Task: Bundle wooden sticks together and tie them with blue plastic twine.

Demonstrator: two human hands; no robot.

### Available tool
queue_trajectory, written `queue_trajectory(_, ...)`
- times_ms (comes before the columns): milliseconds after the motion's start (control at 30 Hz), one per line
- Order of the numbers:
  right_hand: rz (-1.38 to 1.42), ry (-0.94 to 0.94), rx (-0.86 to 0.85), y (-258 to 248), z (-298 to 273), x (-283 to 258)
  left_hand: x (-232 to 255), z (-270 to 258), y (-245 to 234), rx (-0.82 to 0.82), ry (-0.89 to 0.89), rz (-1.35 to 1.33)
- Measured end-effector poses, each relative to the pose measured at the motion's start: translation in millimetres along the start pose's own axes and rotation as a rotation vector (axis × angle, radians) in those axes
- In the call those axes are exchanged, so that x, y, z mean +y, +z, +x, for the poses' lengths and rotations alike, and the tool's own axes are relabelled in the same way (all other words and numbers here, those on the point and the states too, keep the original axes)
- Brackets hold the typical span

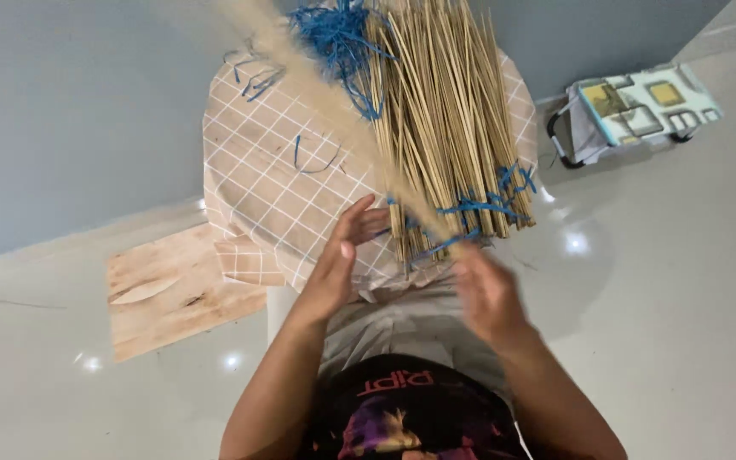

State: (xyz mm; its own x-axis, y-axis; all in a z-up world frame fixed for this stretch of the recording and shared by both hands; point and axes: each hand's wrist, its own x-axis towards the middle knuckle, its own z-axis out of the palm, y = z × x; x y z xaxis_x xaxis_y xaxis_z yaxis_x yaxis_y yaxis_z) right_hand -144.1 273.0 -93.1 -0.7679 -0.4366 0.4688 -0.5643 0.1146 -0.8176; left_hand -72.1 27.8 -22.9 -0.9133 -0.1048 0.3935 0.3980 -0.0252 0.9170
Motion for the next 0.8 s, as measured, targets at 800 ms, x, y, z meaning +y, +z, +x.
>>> queue_trajectory(800, -0.793, 0.523, -0.205, -79.2, 91.4, -81.8, -54.2, -10.1, -52.3, 0.244, -0.199, 0.083)
